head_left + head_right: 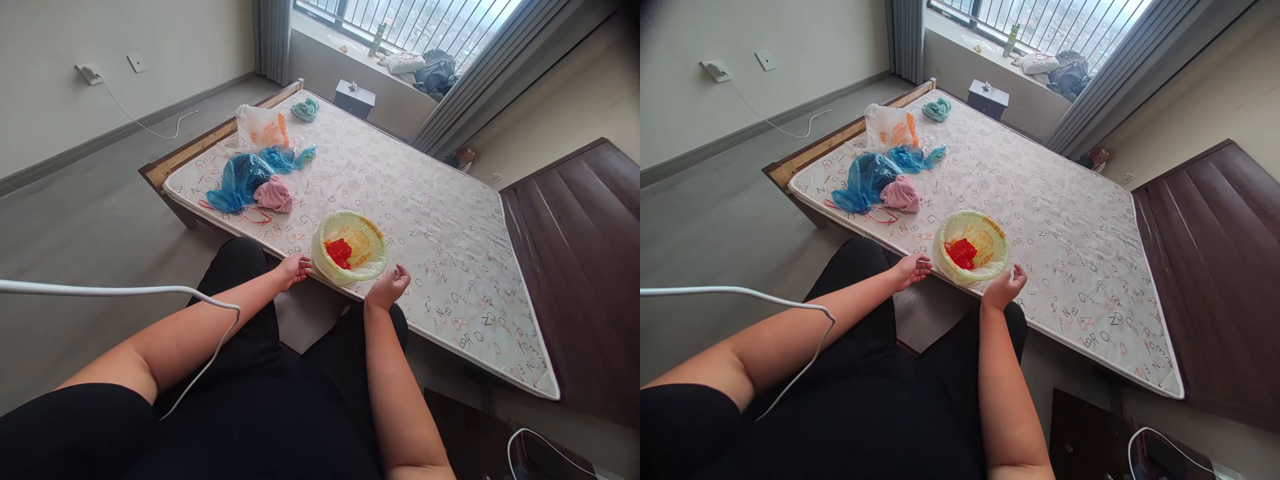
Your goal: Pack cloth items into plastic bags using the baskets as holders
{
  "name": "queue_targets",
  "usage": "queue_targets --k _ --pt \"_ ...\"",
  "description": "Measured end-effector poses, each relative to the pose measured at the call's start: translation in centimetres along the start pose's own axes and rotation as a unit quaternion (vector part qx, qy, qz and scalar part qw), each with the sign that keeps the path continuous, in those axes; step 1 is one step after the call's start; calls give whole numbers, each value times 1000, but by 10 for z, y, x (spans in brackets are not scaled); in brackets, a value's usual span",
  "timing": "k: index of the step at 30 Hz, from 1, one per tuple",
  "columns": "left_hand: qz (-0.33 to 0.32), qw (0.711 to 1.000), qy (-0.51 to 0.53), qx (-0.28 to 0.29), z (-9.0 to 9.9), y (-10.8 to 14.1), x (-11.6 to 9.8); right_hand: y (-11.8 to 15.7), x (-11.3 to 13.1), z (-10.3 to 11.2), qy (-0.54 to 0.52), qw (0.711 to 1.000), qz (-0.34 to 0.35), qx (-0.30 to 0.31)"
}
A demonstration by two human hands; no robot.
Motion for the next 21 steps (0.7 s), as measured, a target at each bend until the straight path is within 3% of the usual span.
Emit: queue_targets --k 3,5,7,12,21 --pt "0 1000 -1 -2 -1 -1 2 -2 -33 8 -18 989 -147 -28" --pt "-2 1000 -4 -5 -2 -3 2 8 -63 10 -26 954 -295 -37" --pt "-6 1000 -10 -11 -2 -5 1 23 -85 10 -28 916 -400 -30" --pt "-24 999 -4 -37 -1 -14 -8 41 -104 7 -42 884 -465 3" --pt "-98 988 38 -116 10 -26 -21 79 -114 -9 -83 843 -527 70"
Point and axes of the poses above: each hand's wrist, its own y-axis away from the middle knuckle, its own z-axis out of the back of the hand, x = y × z, the point moved 9 cm from there along -y, towards the middle knuckle
